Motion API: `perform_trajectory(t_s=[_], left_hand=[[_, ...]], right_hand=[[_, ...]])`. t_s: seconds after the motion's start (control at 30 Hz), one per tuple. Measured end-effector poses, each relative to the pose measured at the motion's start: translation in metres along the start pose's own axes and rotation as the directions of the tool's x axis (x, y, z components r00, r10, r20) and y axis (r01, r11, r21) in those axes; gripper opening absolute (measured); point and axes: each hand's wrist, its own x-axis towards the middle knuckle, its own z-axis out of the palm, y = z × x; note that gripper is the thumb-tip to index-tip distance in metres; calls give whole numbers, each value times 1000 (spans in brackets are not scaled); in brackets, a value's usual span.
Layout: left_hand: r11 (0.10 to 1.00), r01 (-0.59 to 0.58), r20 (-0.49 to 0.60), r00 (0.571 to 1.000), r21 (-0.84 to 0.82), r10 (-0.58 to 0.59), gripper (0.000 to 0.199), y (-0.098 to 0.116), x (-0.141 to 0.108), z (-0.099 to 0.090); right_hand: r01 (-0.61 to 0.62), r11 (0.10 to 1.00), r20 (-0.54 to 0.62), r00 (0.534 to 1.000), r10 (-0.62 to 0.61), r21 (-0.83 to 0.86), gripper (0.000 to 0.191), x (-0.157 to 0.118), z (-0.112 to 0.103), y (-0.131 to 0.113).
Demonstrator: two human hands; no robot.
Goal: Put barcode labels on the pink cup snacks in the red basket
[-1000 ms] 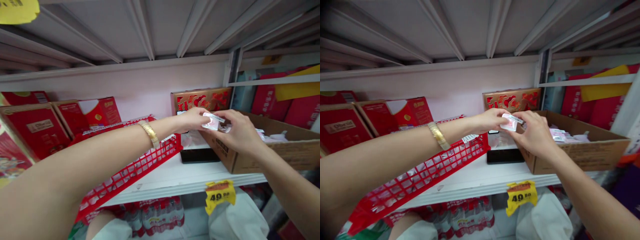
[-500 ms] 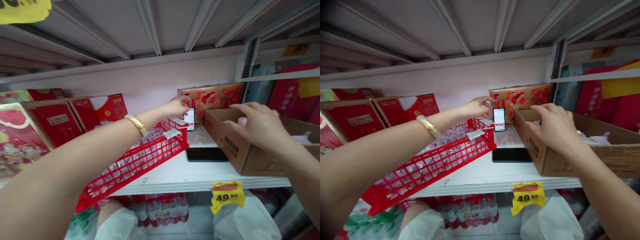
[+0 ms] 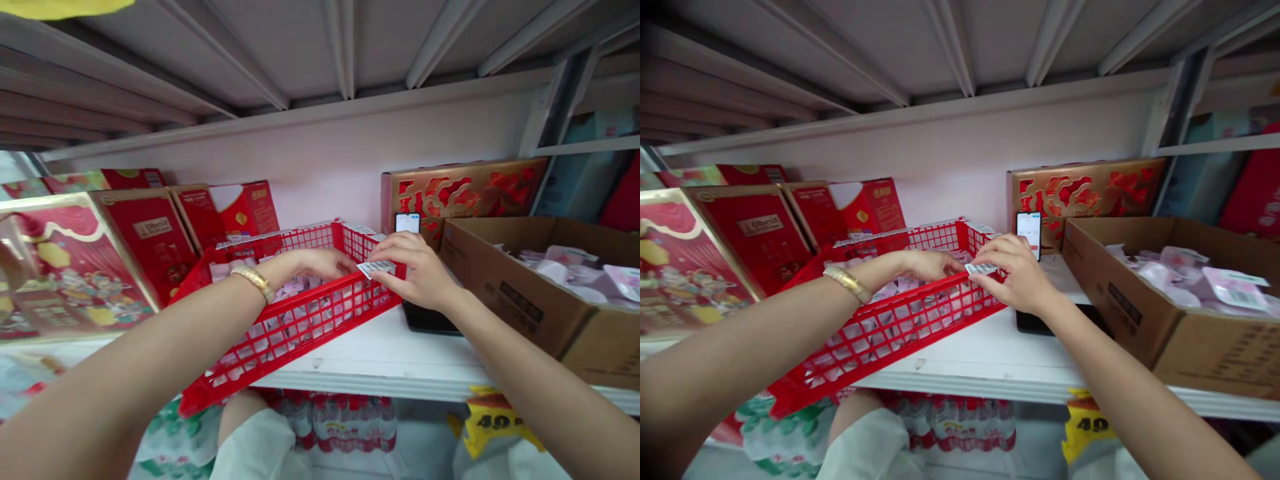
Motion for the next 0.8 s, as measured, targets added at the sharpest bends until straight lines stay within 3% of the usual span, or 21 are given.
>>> perform_trajectory(t_s=[0.1,0.2,0.4,0.63,0.8], left_hand=[[996,28,97,995,-84,-19,34,-10,2,7],[992,76,126,990,-103,-62,31,-14,3,9],[984,75,72,995,-162,-64,30,-5,-2,16],[986,52,-42,997,-156,-59,14,-1,-3,19],[975,77,47,997,-206,-68,12,-1,-5,20]], right_hand=[[-27,999,-33,999,28,27,12,-12,11,4],[-36,999,-16,999,36,14,13,-19,16,5],[-10,998,-43,999,7,-55,13,-19,22,2],[-28,996,-60,998,23,-87,13,-17,24,0],[-31,996,-71,997,25,-82,12,-17,25,-2]])
